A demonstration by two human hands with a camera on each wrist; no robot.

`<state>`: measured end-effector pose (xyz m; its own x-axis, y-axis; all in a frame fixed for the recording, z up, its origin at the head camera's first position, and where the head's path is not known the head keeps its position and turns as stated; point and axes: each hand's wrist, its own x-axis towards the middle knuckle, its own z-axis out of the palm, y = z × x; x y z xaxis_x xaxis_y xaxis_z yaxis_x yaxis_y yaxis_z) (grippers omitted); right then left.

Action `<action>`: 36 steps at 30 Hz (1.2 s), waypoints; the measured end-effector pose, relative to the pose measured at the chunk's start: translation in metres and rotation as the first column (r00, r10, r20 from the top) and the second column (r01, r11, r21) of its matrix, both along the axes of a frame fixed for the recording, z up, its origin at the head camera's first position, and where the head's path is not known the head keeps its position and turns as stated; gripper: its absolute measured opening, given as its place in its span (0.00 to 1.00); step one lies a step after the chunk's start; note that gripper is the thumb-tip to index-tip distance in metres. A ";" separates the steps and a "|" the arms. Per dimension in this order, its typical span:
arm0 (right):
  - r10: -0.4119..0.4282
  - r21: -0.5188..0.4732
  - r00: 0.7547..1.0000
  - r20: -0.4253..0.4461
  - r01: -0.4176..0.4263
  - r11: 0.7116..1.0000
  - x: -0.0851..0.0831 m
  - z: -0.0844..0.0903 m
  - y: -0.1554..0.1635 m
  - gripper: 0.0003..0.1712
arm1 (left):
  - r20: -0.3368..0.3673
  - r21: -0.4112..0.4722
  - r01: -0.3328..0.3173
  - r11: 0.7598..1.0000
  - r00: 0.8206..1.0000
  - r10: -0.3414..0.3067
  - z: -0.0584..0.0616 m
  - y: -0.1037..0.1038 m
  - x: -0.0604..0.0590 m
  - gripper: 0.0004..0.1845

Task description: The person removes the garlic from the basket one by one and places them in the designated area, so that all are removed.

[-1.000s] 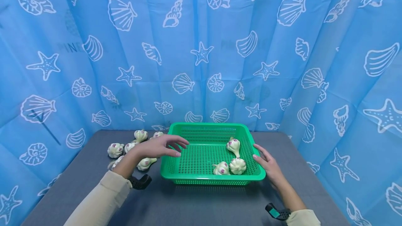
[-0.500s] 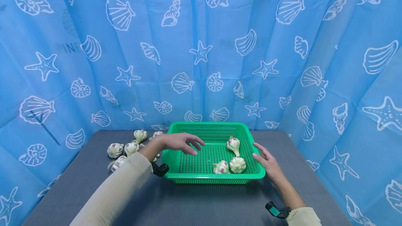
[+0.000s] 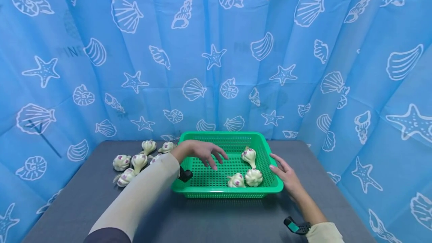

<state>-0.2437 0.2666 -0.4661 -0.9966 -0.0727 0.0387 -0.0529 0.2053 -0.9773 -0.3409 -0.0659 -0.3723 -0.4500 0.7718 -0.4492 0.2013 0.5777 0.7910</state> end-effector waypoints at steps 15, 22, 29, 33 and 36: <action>-0.013 -0.013 1.000 0.009 0.013 1.000 -0.001 -0.006 0.000 0.34 | 0.028 -0.022 0.087 0.996 0.996 -0.087 -0.021 0.050 0.003 0.30; -0.018 -0.006 1.000 0.009 0.018 1.000 -0.002 -0.005 0.000 0.34 | 0.013 -0.027 0.098 0.995 0.995 -0.097 -0.024 0.062 0.003 0.29; -0.016 -0.003 1.000 0.008 0.016 1.000 -0.003 -0.003 -0.001 0.34 | 0.016 -0.067 0.097 0.993 0.995 -0.096 -0.029 0.069 0.001 0.26; -0.018 -0.010 1.000 0.011 0.019 1.000 -0.003 -0.002 -0.001 0.34 | 0.006 -0.091 0.087 0.992 0.996 -0.087 -0.029 0.072 0.001 0.24; -0.022 -0.013 1.000 0.013 0.023 1.000 -0.003 -0.002 -0.001 0.34 | 0.003 -0.124 0.091 0.988 0.996 -0.091 -0.028 0.073 0.002 0.23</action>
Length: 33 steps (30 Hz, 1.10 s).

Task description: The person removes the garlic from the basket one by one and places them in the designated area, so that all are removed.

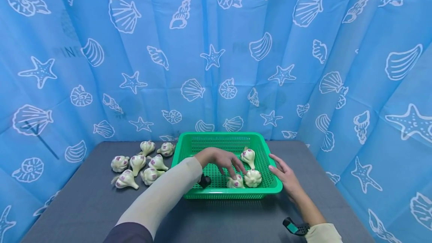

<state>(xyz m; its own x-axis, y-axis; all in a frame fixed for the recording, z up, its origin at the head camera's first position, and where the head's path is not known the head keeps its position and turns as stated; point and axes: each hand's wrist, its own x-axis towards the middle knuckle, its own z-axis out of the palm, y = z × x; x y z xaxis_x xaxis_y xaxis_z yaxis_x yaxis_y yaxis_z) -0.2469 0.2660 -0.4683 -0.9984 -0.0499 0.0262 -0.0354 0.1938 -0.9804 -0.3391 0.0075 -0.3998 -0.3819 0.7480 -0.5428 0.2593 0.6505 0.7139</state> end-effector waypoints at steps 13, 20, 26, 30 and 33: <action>0.031 -0.006 0.999 -0.013 -0.031 0.999 0.003 -0.001 0.000 0.34 | -0.060 -0.120 0.004 0.993 0.998 -0.011 -0.006 -0.008 -0.002 0.17; 0.025 -0.004 1.000 -0.007 -0.025 1.000 0.003 0.000 0.000 0.34 | -0.039 -0.187 -0.016 0.982 0.999 0.009 -0.012 -0.025 -0.003 0.15; 0.019 0.000 1.000 -0.011 -0.019 1.000 0.003 -0.001 0.001 0.33 | -0.026 -0.228 -0.042 0.973 0.999 0.037 -0.011 -0.038 -0.002 0.15; 0.011 -0.005 1.000 -0.011 -0.011 1.000 0.002 0.000 0.001 0.33 | -0.005 -0.245 -0.045 0.968 0.999 0.045 -0.011 -0.041 0.000 0.15; 0.016 -0.005 1.000 -0.011 -0.016 1.000 0.003 -0.001 0.001 0.33 | 0.004 -0.261 -0.046 0.964 0.999 0.049 -0.013 -0.042 0.001 0.14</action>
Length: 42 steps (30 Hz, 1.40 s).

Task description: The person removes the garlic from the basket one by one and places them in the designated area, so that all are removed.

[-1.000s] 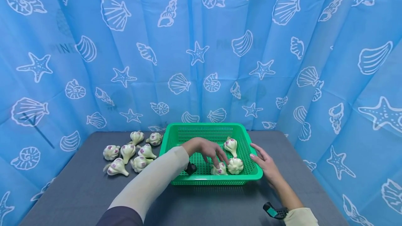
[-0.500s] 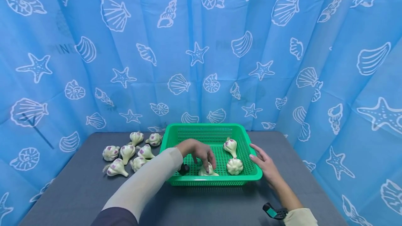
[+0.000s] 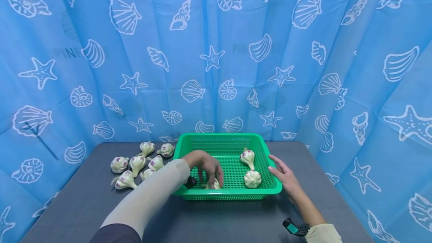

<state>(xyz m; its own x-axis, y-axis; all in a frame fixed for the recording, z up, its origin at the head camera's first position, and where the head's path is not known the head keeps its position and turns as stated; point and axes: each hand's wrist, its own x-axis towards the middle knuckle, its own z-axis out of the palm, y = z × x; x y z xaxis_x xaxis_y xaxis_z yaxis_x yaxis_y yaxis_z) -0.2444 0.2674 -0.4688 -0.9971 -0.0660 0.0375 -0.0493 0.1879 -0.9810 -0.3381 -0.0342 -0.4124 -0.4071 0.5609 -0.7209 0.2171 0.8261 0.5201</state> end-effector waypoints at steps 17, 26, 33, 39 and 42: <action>0.026 0.006 1.000 -0.006 -0.026 1.000 -0.001 0.001 0.000 0.33 | 0.098 -0.019 0.005 1.000 0.995 -0.003 0.011 -0.006 0.002 0.16; 0.021 0.002 1.000 -0.008 -0.021 1.000 -0.001 0.001 0.000 0.33 | 0.110 0.200 -0.010 0.980 0.994 -0.012 0.027 -0.023 0.001 0.17; 0.012 0.022 1.000 -0.011 -0.012 1.000 -0.002 0.000 0.000 0.33 | 0.048 0.411 0.020 0.912 0.998 -0.044 0.047 -0.041 0.007 0.18; 0.010 0.029 1.000 -0.005 -0.010 1.000 -0.001 0.000 0.001 0.34 | -0.063 0.517 0.082 0.852 0.996 -0.058 0.060 -0.058 0.017 0.20; 0.009 0.023 1.000 -0.007 -0.009 1.000 -0.001 -0.001 0.001 0.34 | -0.126 0.554 0.106 0.825 0.991 -0.042 0.064 -0.069 0.022 0.20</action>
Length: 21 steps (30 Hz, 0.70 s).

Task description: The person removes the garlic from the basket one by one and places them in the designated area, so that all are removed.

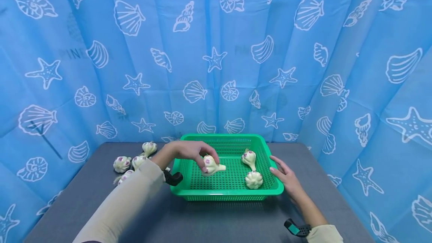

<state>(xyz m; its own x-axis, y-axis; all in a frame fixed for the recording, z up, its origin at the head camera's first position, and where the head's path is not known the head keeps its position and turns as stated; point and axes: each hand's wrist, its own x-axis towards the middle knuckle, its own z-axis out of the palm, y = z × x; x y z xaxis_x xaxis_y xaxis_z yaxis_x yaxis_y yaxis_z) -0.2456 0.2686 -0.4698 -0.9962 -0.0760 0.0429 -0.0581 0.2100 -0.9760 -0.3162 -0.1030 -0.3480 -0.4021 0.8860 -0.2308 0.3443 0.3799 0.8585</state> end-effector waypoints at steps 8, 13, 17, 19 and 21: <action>0.004 -0.008 1.000 -0.006 -0.004 1.000 0.001 0.000 -0.001 0.34 | -0.054 0.185 -0.120 0.975 0.990 0.132 0.003 -0.037 0.012 0.22; 0.006 -0.006 1.000 0.003 -0.006 1.000 0.002 0.001 -0.002 0.34 | -0.037 0.292 -0.228 0.929 0.968 0.250 -0.001 -0.062 0.018 0.22; -0.008 -0.006 1.000 0.018 0.008 1.000 0.002 0.003 -0.002 0.34 | -0.014 0.381 -0.322 0.867 0.935 0.353 -0.003 -0.082 0.026 0.22; -0.014 -0.010 1.000 0.021 0.014 1.000 0.002 0.003 -0.003 0.34 | -0.004 0.416 -0.368 0.831 0.913 0.407 -0.004 -0.093 0.031 0.23; -0.014 -0.013 1.000 0.023 0.014 1.000 0.001 0.003 -0.003 0.34 | 0.009 0.442 -0.412 0.797 0.890 0.456 -0.006 -0.103 0.036 0.23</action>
<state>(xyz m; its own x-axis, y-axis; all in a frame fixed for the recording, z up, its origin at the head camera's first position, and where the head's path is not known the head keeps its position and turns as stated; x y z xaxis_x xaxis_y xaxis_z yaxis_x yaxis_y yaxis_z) -0.2443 0.2661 -0.4668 -0.9979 -0.0616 0.0211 -0.0329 0.1979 -0.9797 -0.2804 -0.2058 -0.3540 -0.7681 0.6142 0.1808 0.3166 0.1189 0.9411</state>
